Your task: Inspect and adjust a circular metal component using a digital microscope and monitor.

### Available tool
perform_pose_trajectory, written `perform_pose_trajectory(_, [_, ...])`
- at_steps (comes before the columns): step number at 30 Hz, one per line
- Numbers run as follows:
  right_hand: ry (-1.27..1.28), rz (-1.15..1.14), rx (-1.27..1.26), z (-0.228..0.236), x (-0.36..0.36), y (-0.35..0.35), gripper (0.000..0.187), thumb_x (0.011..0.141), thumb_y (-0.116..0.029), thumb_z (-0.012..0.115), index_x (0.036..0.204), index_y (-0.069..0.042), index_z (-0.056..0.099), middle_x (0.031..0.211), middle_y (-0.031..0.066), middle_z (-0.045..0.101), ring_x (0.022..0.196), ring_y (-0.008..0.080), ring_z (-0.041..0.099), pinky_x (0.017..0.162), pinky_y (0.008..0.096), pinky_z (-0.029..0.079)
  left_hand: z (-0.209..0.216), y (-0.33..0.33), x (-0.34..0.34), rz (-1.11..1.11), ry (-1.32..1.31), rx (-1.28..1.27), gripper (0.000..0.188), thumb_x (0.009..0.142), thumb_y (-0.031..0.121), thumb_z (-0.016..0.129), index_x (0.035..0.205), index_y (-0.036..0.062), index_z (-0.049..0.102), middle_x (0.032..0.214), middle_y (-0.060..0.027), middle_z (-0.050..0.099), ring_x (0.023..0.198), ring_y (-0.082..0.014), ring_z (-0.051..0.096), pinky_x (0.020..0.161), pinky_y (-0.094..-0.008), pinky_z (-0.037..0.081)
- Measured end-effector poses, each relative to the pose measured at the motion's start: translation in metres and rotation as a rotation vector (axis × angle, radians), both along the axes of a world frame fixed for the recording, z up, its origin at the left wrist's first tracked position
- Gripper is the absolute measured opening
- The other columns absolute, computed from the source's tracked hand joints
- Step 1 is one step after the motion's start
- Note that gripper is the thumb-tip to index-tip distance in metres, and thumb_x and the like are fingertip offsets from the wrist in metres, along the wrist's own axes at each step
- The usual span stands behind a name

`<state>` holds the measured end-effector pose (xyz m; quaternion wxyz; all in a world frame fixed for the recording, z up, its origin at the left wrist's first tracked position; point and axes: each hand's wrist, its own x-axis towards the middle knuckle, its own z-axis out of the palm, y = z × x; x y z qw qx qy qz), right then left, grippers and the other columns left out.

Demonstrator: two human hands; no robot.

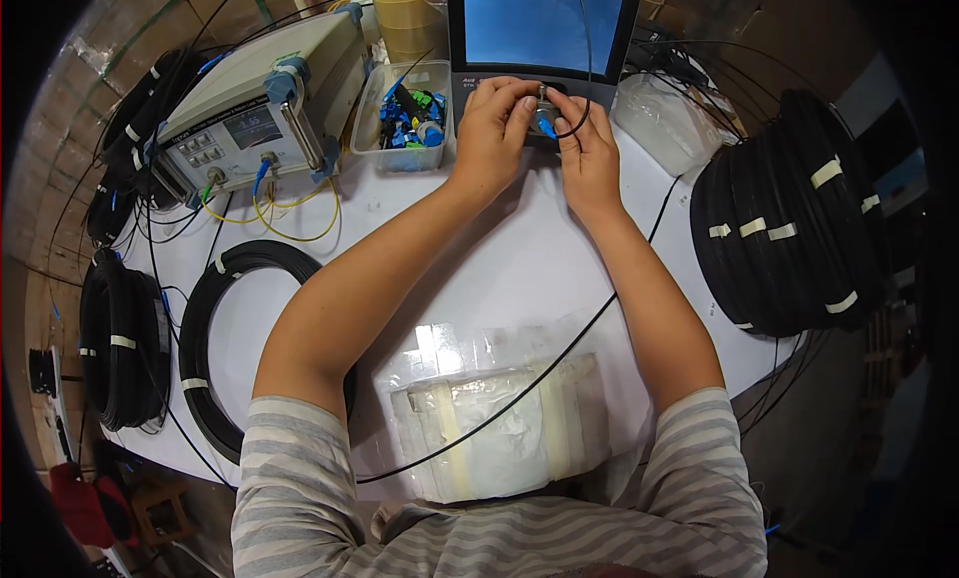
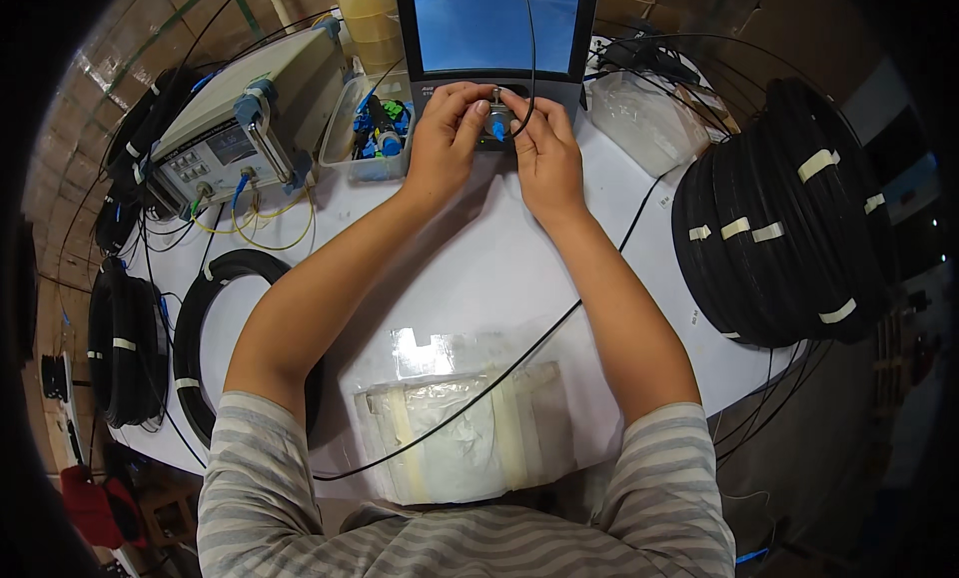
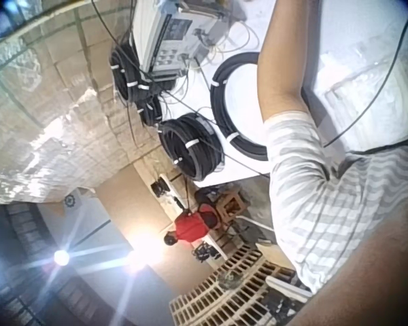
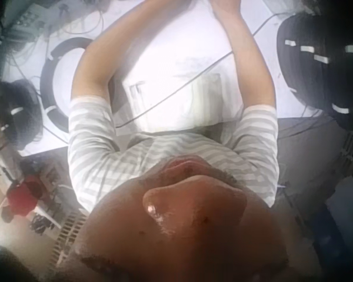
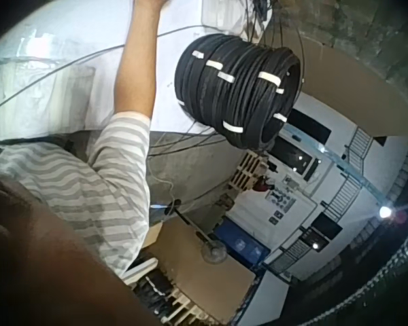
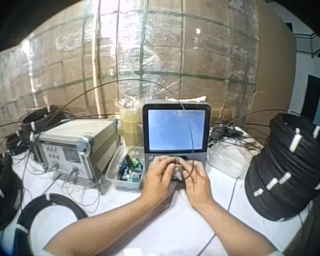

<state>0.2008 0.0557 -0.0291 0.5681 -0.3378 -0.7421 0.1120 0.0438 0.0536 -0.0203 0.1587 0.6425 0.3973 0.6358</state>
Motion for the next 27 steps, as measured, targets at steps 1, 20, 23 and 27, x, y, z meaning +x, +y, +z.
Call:
perform_pose_trajectory(1, [0.001,-0.002,-0.001,0.0006,-0.0003,-0.0005,0.036,0.107,-0.009,0.06,0.141,-0.016,0.069,0.125,0.0122,0.062,0.109,0.0292,0.066,0.095,0.0364,0.055,0.0,-0.0003,-0.0009,0.001,0.005,-0.005,0.022,0.104,0.014,0.064,0.121,0.0048,0.075,0.115,-0.0126,0.068,0.11,-0.0309,0.061,0.096,-0.0395,0.05])
perform_pose_trajectory(20, [-0.024,0.015,0.005,-0.0024,0.0011,0.0007,0.047,0.103,0.0,0.061,0.144,-0.021,0.067,0.126,0.0111,0.06,0.109,0.0286,0.066,0.095,0.036,0.056,0.0035,-0.0022,-0.0007,0.039,0.077,0.03,0.022,0.105,0.014,0.062,0.122,0.006,0.074,0.118,-0.0116,0.068,0.111,-0.0313,0.061,0.098,-0.0396,0.049])
perform_pose_trajectory(23, [-0.019,0.017,-0.009,-0.0016,0.0005,-0.0005,0.047,0.102,0.0,0.061,0.144,-0.021,0.068,0.127,0.011,0.06,0.109,0.0283,0.066,0.095,0.0356,0.056,0.0031,-0.0017,0.0001,0.036,0.064,0.032,0.021,0.105,0.014,0.062,0.121,0.0057,0.074,0.119,-0.0116,0.068,0.111,-0.031,0.061,0.098,-0.0396,0.049])
perform_pose_trajectory(27, [-0.021,0.009,0.002,-0.0017,0.002,0.0,0.046,0.102,0.0,0.062,0.143,-0.02,0.068,0.127,0.0109,0.06,0.11,0.0279,0.066,0.096,0.035,0.055,0.003,-0.0018,0.0018,0.001,0.009,-0.029,0.021,0.105,0.014,0.062,0.12,0.0052,0.073,0.118,-0.0115,0.068,0.111,-0.0302,0.061,0.097,-0.0395,0.049])
